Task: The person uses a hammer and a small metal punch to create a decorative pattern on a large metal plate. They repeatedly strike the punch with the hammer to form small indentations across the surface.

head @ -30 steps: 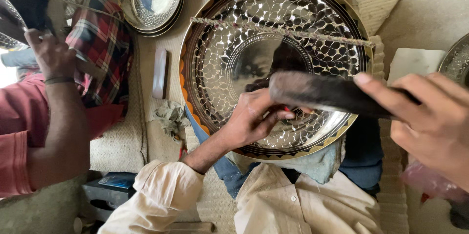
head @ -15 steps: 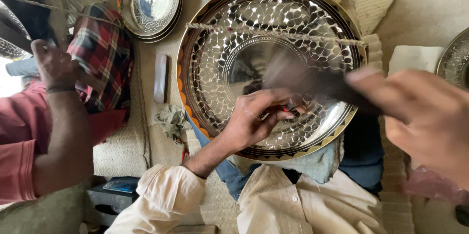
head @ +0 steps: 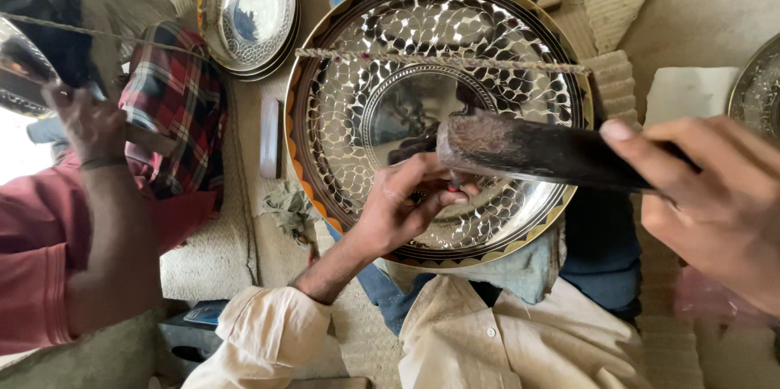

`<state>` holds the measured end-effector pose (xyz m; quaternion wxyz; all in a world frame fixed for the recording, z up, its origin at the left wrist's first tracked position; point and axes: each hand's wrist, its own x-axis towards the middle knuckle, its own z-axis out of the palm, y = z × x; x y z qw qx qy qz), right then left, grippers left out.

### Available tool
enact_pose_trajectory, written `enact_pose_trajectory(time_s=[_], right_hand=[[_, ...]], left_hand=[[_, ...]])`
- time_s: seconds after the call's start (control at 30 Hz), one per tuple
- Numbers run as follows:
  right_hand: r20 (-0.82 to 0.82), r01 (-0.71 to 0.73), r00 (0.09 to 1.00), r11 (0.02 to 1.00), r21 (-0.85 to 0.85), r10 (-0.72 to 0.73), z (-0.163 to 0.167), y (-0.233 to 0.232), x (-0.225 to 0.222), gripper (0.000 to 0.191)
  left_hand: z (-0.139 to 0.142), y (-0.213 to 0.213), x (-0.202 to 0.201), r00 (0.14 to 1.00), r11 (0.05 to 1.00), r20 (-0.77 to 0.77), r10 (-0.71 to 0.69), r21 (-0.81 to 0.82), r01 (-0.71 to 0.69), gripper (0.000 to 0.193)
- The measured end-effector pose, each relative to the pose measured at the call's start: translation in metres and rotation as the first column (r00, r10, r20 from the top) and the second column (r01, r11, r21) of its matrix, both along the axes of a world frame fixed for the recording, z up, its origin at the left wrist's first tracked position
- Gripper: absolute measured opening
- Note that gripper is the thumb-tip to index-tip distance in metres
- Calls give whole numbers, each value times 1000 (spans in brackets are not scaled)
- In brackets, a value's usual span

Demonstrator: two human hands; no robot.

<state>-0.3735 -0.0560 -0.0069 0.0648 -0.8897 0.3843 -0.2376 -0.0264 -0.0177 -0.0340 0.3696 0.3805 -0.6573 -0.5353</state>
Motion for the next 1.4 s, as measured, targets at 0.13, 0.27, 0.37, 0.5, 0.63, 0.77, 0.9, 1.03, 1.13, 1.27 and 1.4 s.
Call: enact_pose_trajectory(time_s=[0.13,0.27,0.37,0.5,0.63,0.77,0.9,1.03,1.13,1.27,1.4], right_hand=[[307,120,921,925,361,-239,4,12,8,55],[241,75,957,940,332,-161,6,15,11,44],[-50,4,999,991,135,3,3,5,10,70],[83,50,994,961,273,-75,-4,4,17,70],[-156,42,988,990,137,-20,-4,8,20,82],[-22,45,999,974,220,-41,-2,7,20,78],[-6,50,999,978,200,-50,1,8,23,79],[-104,44,994,987,156,-28,6,9,27,79],[89,60,991,919,390,-103,10,8,32,57],[5,71,997,974,215,-73,15,8,39,73],[-41,116,993,962,246,-109,17,10,44,72]], left_hand=[[2,-1,-2,1000,1000,-24,19,-1,-19,35],[2,-4,-2,996,991,87,-19,-131,31,33],[2,-5,-1,995,993,96,-8,-118,20,36],[2,-6,1,997,998,-44,-61,-27,60,38],[0,-9,3,995,995,48,-85,-54,88,43],[-3,-8,4,997,993,36,-66,-95,69,38],[-6,-7,5,997,990,59,-40,-135,47,35],[-6,-8,7,991,980,136,-19,-193,46,38],[-1,-8,11,978,959,205,44,-283,16,44],[5,-9,14,982,964,189,19,-262,32,44],[11,-7,18,994,971,112,-3,-235,30,47]])
